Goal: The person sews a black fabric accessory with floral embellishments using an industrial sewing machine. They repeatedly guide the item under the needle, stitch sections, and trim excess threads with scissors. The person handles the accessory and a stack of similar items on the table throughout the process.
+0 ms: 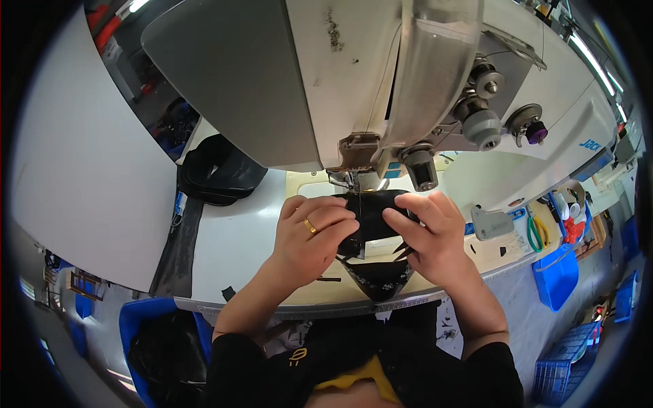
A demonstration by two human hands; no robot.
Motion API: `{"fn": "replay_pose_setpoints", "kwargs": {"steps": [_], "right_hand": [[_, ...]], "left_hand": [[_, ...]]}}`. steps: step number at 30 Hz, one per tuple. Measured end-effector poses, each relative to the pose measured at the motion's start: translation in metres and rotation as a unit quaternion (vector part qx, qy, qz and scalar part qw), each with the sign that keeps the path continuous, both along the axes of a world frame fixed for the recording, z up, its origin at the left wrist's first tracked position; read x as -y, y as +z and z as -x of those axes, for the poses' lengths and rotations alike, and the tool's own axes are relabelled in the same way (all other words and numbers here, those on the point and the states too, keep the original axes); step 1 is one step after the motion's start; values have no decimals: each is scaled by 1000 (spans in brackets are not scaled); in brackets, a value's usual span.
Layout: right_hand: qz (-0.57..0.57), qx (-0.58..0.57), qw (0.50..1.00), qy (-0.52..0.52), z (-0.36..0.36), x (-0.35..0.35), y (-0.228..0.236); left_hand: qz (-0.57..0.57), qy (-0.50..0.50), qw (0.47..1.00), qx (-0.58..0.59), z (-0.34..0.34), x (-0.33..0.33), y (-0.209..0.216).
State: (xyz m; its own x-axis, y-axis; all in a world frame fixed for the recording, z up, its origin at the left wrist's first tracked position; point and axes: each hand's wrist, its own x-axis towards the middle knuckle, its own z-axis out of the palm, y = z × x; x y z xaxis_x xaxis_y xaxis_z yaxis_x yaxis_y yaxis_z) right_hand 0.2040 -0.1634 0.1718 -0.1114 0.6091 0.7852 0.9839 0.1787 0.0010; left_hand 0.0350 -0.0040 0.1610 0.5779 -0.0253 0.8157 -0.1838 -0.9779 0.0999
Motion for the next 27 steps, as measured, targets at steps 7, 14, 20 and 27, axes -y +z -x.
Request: {"fn": "replay_pose_setpoints", "kwargs": {"steps": [7,14,20,27], "right_hand": [[1,-20,1000,5,-11,-16,-9],[-8,-32,999,9,-14,-20,-10],[-11,-36,999,6,-15,-21,-12],[-7,-36,999,13,-17,-21,-13]], "left_hand": [[2,43,999,20,-11,-12,-12],[3,50,998,23,-13,-12,-11],[-10,58,998,24,-15,-13,-11],[-5,56,998,24,-15,-13,-11]]}}
